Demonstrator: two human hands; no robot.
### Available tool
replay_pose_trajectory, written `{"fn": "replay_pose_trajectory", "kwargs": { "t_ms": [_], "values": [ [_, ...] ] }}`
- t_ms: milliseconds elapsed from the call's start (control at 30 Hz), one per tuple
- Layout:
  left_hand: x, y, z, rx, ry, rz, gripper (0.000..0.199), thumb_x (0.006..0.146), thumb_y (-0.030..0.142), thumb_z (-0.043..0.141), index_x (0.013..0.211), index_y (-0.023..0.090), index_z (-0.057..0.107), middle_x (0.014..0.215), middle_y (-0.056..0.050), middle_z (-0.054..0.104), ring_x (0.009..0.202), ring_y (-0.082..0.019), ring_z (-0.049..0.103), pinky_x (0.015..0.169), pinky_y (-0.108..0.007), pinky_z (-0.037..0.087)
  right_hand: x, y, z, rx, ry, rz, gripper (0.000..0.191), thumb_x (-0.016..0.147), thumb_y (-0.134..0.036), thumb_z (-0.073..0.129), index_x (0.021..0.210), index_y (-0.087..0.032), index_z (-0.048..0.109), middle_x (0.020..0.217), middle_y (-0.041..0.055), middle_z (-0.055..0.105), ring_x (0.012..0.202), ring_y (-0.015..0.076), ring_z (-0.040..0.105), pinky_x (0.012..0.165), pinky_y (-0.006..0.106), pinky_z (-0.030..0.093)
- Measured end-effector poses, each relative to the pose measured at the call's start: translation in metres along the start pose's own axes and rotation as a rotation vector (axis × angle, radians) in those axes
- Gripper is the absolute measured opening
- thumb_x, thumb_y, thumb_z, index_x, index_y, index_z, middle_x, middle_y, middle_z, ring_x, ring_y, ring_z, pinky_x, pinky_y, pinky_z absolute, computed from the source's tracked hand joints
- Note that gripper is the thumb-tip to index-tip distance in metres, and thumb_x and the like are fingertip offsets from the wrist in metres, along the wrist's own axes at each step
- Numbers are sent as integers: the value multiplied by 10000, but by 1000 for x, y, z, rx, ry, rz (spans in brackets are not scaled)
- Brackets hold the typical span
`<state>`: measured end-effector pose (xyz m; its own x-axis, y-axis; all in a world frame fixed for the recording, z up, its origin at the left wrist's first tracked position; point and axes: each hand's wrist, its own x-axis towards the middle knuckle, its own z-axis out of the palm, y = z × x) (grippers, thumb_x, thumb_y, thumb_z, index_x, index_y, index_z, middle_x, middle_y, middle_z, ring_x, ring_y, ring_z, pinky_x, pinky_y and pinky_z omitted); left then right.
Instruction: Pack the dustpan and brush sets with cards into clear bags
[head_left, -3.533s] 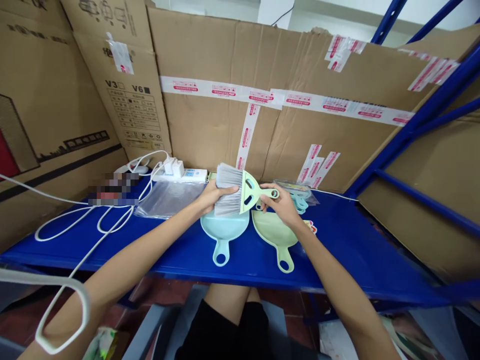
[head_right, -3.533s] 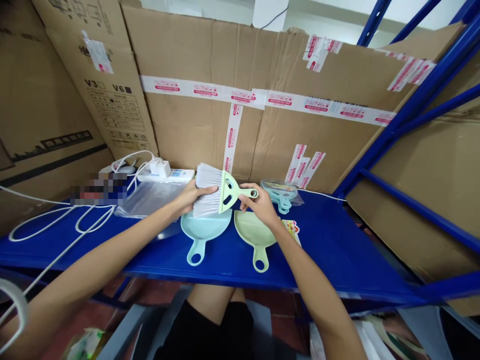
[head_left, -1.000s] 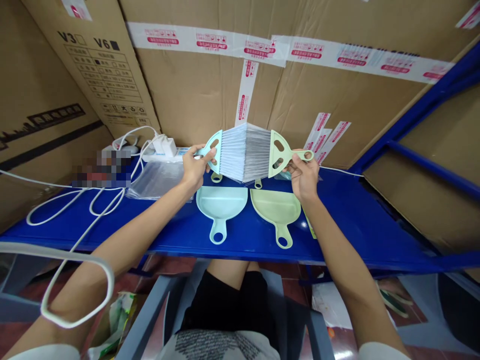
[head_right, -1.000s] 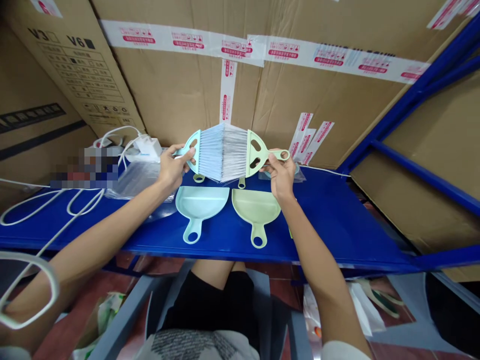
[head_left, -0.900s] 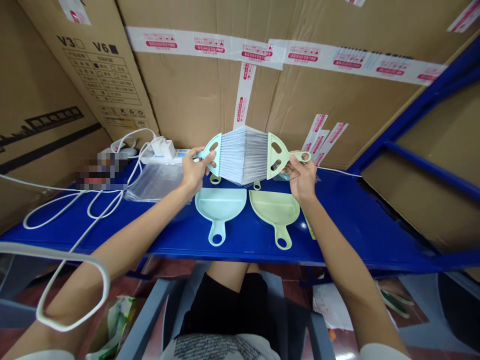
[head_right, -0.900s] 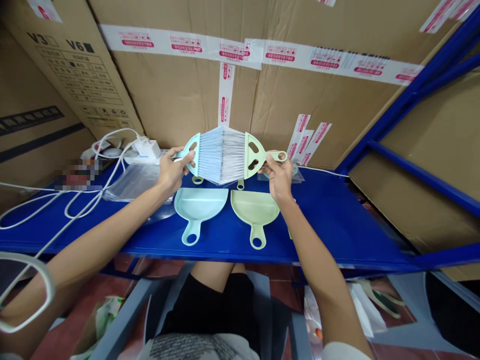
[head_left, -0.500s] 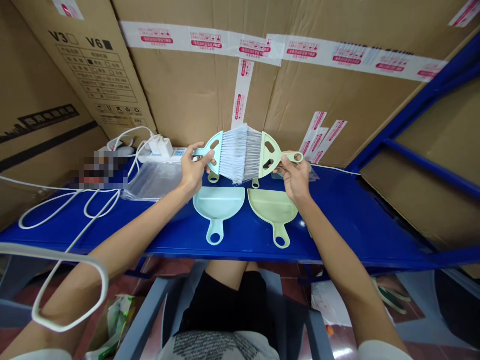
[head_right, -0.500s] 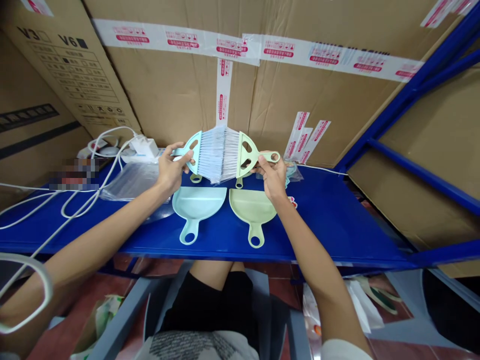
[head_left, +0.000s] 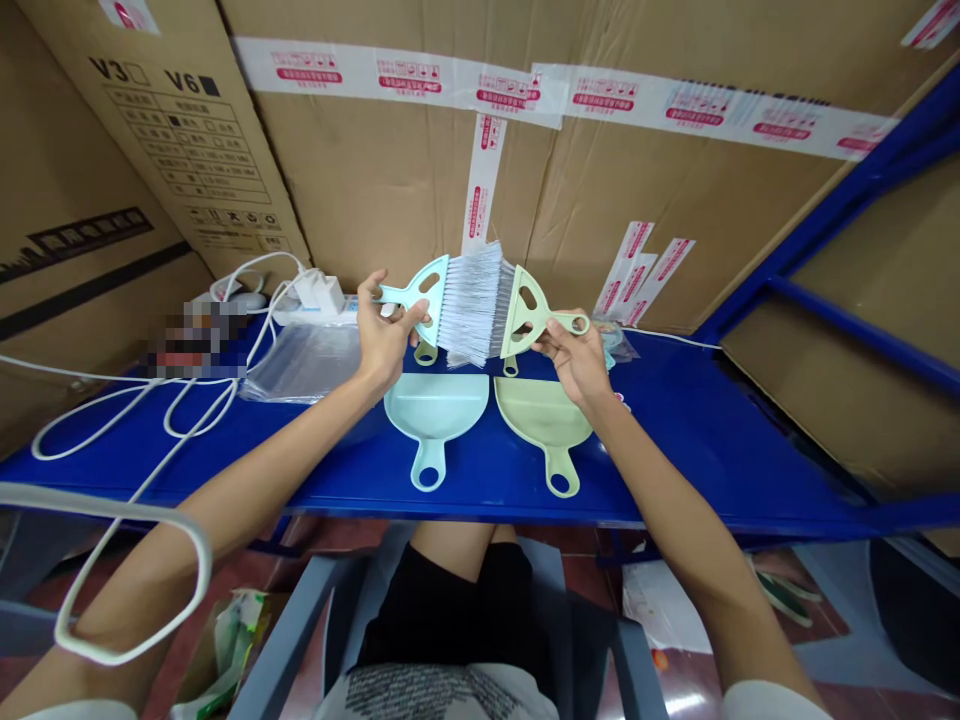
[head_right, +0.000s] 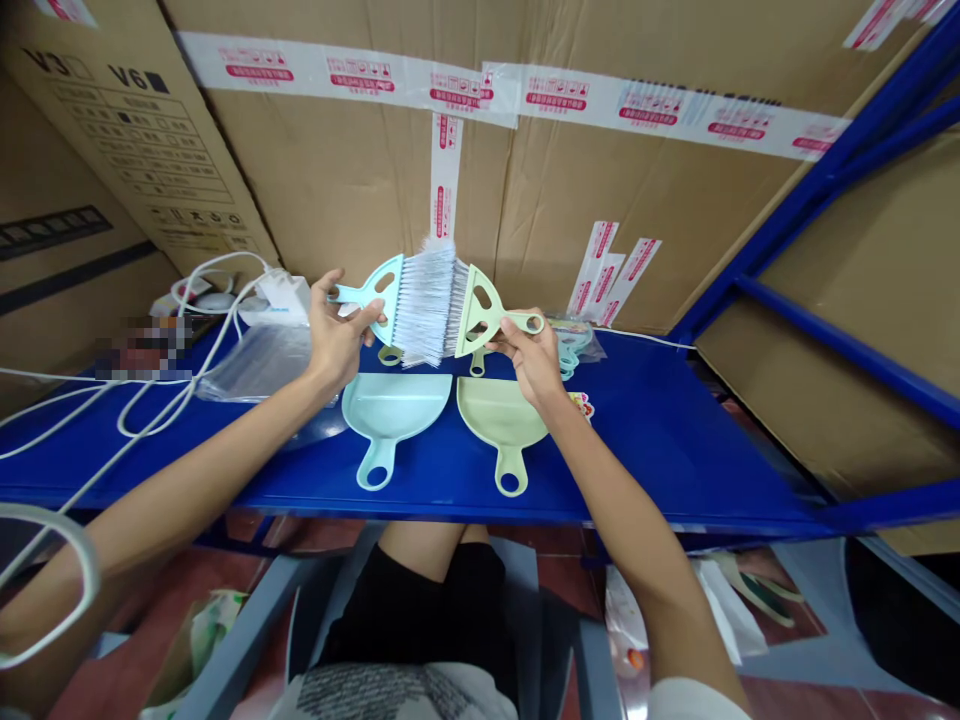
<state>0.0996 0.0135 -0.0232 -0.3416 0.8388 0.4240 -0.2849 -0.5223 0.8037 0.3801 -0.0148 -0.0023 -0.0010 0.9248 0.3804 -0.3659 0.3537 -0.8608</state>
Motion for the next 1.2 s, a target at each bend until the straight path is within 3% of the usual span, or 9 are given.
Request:
{"fn": "replay_pose_trajectory", "kwargs": {
  "t_ms": [100, 267, 467, 767, 1033, 1100, 1200],
  "values": [
    [3, 9, 3, -123, -26, -77, 831, 622, 328, 1037, 1282, 320, 531, 1024, 5, 658, 809, -163, 730, 516, -200, 446, 3, -1, -3, 35, 4, 34, 496, 650, -442, 1024, 873, -261, 620, 861, -36, 817, 853, 185, 819, 686, 244, 692],
    [-6, 18, 13, -211, -245, -280, 521, 668, 339, 1002, 1039, 217, 656, 1068, -35, 754, 883, -140, 719, 644, -193, 564, 3, -4, -1, 101, -7, 19, 525, 636, -399, 1034, 842, -262, 571, 911, -47, 823, 929, 204, 831, 762, 261, 705],
    [-23, 17, 20, -200, -401, -342, 531, 666, 375, 1019, 1058, 208, 702, 1064, -57, 805, 995, -231, 775, 850, -324, 645, -2, -4, 3, 47, -50, 53, 529, 654, -409, 1015, 816, -272, 531, 901, -68, 820, 898, 223, 834, 803, 362, 731],
    [-15, 25, 16, -171, -317, -325, 547, 636, 412, 1012, 1044, 198, 717, 1122, -85, 807, 1074, -285, 776, 853, -355, 666, -5, -2, 4, -48, -90, 96, 546, 654, -423, 1005, 856, -265, 522, 861, -43, 799, 878, 228, 834, 806, 360, 714],
    [-15, 25, 16, -150, -272, -252, 723, 553, 424, 1048, 1153, 247, 684, 1072, -43, 795, 1034, -263, 776, 844, -335, 655, -6, 0, 3, -228, -163, 61, 504, 643, -437, 1021, 795, -229, 587, 707, -18, 748, 661, 180, 774, 643, 288, 675],
    [-14, 25, 14, -145, -259, -259, 702, 545, 442, 1046, 1115, 245, 685, 1053, -42, 789, 1000, -264, 773, 805, -331, 648, -8, 0, 4, -250, -203, 61, 494, 656, -445, 1012, 831, -230, 603, 708, -19, 741, 662, 191, 775, 601, 283, 661],
    [-10, 24, 12, -129, -221, -270, 560, 646, 531, 981, 1002, 229, 670, 1028, -50, 769, 969, -266, 755, 731, -327, 628, -10, 1, 8, -238, -212, 53, 509, 668, -450, 1004, 900, -243, 601, 757, -30, 749, 682, 183, 771, 592, 281, 664]
  ]
}}
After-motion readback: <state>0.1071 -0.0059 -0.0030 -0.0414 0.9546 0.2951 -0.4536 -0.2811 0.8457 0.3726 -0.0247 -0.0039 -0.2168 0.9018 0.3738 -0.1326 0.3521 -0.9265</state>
